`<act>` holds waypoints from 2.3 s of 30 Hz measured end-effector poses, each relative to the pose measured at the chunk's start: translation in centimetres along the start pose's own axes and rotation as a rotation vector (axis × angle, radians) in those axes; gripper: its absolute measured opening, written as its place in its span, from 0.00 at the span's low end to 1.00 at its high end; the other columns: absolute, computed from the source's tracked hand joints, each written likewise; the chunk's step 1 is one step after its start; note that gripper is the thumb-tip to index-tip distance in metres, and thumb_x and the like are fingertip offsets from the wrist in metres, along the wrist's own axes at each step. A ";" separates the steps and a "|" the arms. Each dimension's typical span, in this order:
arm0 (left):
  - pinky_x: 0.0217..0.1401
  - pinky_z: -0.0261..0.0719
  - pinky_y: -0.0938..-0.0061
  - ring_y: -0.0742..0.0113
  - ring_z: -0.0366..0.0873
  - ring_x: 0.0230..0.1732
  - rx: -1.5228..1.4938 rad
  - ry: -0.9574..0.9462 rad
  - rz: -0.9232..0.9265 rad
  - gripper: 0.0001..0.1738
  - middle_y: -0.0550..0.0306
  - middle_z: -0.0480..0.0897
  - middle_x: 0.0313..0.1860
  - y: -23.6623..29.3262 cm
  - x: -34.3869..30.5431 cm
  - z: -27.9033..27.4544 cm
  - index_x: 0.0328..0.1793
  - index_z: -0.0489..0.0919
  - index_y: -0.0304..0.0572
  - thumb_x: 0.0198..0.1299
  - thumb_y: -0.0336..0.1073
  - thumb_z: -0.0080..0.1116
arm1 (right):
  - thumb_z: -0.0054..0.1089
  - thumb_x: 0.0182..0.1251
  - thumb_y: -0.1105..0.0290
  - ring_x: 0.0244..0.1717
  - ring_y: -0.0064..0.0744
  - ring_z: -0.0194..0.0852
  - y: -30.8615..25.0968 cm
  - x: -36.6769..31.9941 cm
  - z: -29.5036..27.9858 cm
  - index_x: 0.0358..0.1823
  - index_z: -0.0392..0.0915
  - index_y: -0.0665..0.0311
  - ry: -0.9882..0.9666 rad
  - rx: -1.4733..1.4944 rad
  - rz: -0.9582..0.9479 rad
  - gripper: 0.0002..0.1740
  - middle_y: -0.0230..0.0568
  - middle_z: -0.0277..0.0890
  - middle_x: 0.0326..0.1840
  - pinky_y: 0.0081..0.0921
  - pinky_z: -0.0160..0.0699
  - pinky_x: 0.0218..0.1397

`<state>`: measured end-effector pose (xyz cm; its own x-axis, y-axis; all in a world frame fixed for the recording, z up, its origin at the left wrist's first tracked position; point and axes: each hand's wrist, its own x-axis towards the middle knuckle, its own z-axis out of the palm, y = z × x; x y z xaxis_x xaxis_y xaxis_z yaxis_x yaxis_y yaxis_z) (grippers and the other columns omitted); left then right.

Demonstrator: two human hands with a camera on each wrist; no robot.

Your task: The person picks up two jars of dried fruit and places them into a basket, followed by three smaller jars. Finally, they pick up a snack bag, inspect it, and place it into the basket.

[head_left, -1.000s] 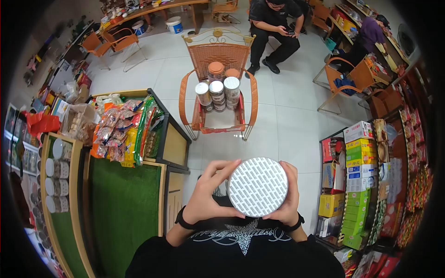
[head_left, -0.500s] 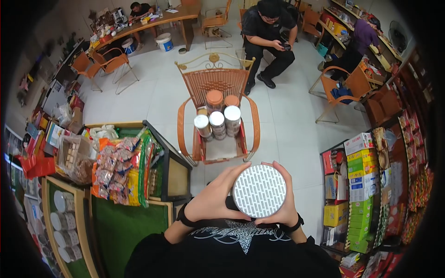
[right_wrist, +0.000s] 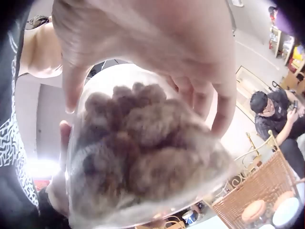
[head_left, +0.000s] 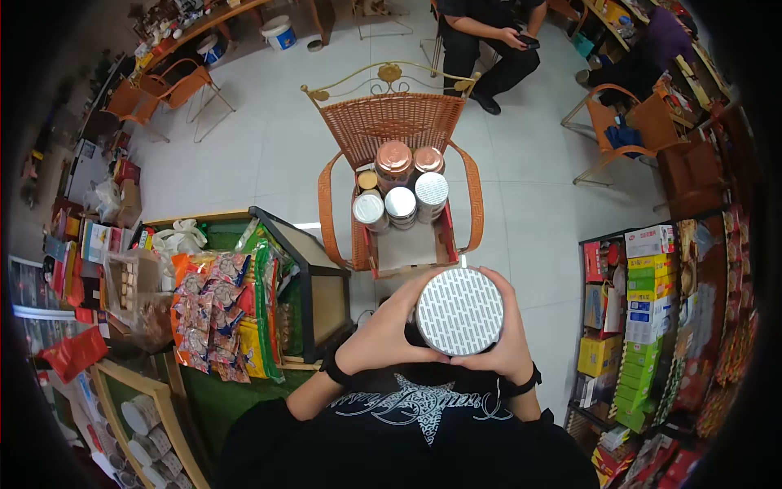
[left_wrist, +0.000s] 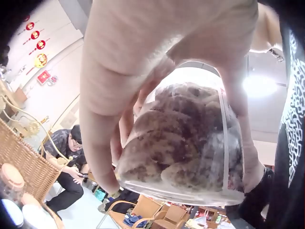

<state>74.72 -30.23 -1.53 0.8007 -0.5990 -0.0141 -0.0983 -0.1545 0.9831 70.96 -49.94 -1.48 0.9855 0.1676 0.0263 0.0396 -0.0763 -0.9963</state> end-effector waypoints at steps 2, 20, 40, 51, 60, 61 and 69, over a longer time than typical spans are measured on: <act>0.69 0.54 0.62 0.52 0.58 0.68 0.005 0.022 -0.030 0.56 0.44 0.62 0.65 -1.4 1.4 -0.7 0.68 0.54 0.36 0.31 0.42 0.74 | 0.77 0.28 0.59 0.61 0.45 0.60 -0.2 2.5 -1.4 0.63 0.54 0.69 -0.058 -0.253 -0.037 0.58 0.51 0.61 0.59 0.39 0.57 0.64; 0.60 0.66 0.64 0.43 0.68 0.58 0.008 0.240 -0.416 0.45 0.33 0.70 0.55 -22.1 20.0 -4.5 0.70 0.50 0.34 0.43 0.31 0.57 | 0.72 0.32 0.66 0.63 0.54 0.54 21.3 24.5 -6.7 0.63 0.51 0.71 -0.244 -0.587 -0.001 0.53 0.57 0.57 0.60 0.40 0.56 0.66; 0.61 0.66 0.67 0.51 0.65 0.63 -0.181 0.520 -0.428 0.41 0.37 0.64 0.63 -23.4 17.9 -3.5 0.73 0.48 0.44 0.50 0.24 0.45 | 0.76 0.35 0.60 0.63 0.53 0.57 22.5 24.0 -5.9 0.67 0.44 0.70 -0.121 -0.585 0.036 0.60 0.61 0.55 0.62 0.37 0.60 0.64; 0.60 0.65 0.72 0.61 0.66 0.59 -0.411 0.741 -0.440 0.34 0.42 0.65 0.62 -18.3 1.1 -5.9 0.71 0.54 0.43 0.54 0.22 0.41 | 0.50 0.66 0.62 0.55 0.48 0.66 23.0 18.0 -3.8 0.65 0.48 0.75 0.326 -0.269 0.237 0.35 0.66 0.57 0.59 0.35 0.66 0.57; 0.61 0.64 0.69 0.59 0.66 0.60 -0.415 0.950 -0.393 0.34 0.44 0.66 0.61 -13.8 -10.2 -4.5 0.69 0.56 0.42 0.51 0.22 0.40 | 0.53 0.63 0.69 0.39 0.28 0.73 20.2 13.0 3.4 0.51 0.68 0.68 0.010 -0.250 0.126 0.17 0.45 0.72 0.46 0.23 0.73 0.43; 0.61 0.64 0.69 0.59 0.66 0.60 -0.412 0.983 -0.377 0.34 0.44 0.66 0.61 -13.6 -11.0 -4.2 0.69 0.56 0.42 0.51 0.22 0.40 | 0.53 0.62 0.70 0.39 0.27 0.73 19.9 13.0 4.2 0.50 0.69 0.68 -0.031 -0.235 0.107 0.16 0.44 0.72 0.46 0.22 0.72 0.43; 0.59 0.69 0.69 0.59 0.72 0.56 -0.186 1.150 -0.339 0.33 0.45 0.71 0.58 -13.1 -15.1 -1.3 0.69 0.57 0.43 0.53 0.24 0.42 | 0.54 0.61 0.72 0.34 0.25 0.73 14.5 14.4 8.8 0.42 0.74 0.68 -0.385 -0.246 -0.123 0.10 0.39 0.76 0.35 0.21 0.72 0.39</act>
<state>64.68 -18.18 -13.96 0.8357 0.5122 -0.1981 0.2288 0.0033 0.9735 84.32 -39.95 -16.24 0.8399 0.5390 0.0642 0.2357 -0.2556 -0.9376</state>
